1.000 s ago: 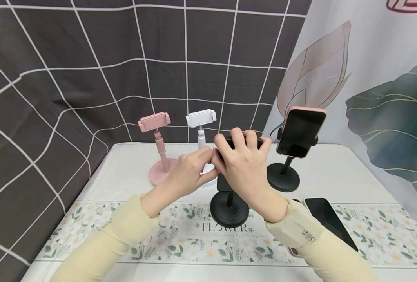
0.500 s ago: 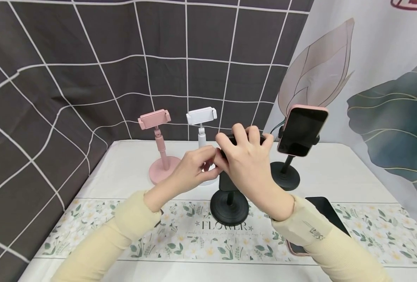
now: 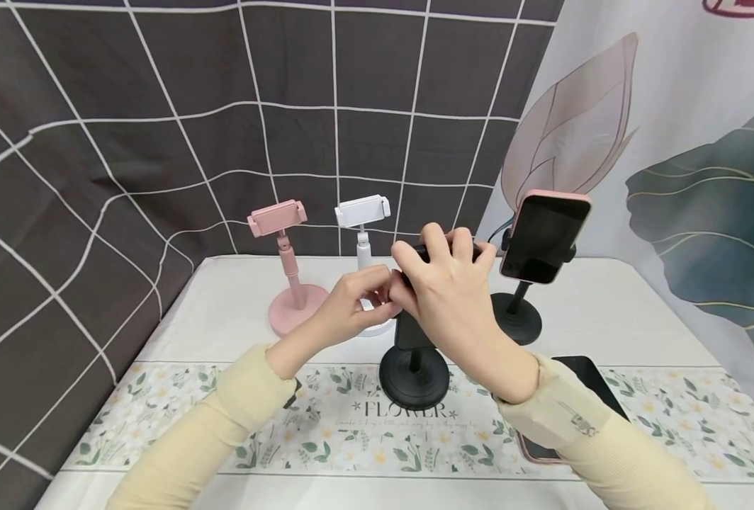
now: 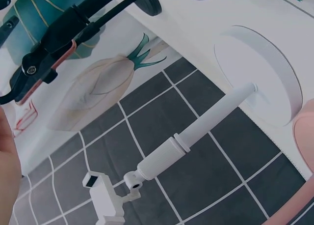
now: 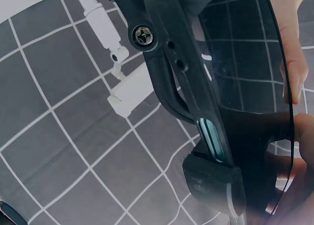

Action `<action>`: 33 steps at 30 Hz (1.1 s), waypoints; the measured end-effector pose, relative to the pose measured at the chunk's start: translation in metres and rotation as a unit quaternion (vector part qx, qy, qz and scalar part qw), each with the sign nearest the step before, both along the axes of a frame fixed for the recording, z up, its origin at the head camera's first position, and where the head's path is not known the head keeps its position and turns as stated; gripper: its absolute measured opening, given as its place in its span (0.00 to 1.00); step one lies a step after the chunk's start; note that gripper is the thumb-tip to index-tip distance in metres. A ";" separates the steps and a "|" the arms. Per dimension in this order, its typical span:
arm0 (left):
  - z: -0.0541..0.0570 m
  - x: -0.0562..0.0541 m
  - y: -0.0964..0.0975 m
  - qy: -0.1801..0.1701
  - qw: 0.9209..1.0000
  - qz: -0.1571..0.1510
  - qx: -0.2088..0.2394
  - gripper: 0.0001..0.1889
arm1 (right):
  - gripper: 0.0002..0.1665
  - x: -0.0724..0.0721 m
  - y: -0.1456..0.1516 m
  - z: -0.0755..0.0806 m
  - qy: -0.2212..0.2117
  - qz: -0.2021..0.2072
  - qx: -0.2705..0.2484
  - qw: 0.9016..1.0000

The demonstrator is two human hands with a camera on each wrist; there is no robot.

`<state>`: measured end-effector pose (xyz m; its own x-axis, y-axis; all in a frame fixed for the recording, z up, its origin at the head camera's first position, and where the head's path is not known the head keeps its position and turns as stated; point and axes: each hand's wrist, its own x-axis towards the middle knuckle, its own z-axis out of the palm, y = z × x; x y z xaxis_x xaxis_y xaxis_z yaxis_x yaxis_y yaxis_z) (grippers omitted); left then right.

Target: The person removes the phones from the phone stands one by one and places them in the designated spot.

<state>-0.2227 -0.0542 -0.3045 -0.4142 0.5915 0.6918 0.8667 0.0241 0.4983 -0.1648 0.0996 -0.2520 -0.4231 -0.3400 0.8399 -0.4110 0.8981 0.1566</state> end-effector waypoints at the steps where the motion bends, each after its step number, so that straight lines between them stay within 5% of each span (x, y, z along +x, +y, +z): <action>1: 0.000 0.000 -0.001 -0.007 1.000 -0.006 0.000 0.04 | 0.02 0.000 0.000 0.000 -0.004 0.002 0.000 1.000; 3: -0.001 0.001 -0.001 -0.016 1.000 -0.015 0.000 0.03 | 0.02 0.001 0.000 0.001 -0.011 0.006 0.002 1.000; 9: 0.000 0.001 -0.002 -0.029 0.999 -0.022 -0.001 0.28 | 0.05 0.003 0.003 0.005 -0.025 0.026 -0.003 0.999; 12: 0.001 0.004 -0.002 -0.024 1.000 -0.011 -0.011 0.29 | 0.06 0.004 0.004 0.006 -0.027 0.037 -0.013 0.999; 21: 0.004 0.010 -0.002 0.045 0.996 0.059 -0.046 0.27 | 0.06 0.006 0.012 0.006 -0.038 0.069 -0.034 0.996; 27: -0.001 0.011 0.001 0.114 0.988 0.103 -0.030 0.09 | 0.05 0.006 0.016 0.005 -0.037 0.090 -0.035 0.995; 33: -0.005 0.016 0.002 0.156 0.977 0.145 -0.006 0.08 | 0.05 0.007 0.015 0.004 -0.031 0.093 -0.028 0.995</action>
<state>-0.2069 -0.0518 -0.3092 -0.3353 0.4898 0.8048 0.9324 0.2951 0.2088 -0.1577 0.1141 -0.2485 -0.4098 -0.3701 0.8337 -0.5776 0.8127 0.0768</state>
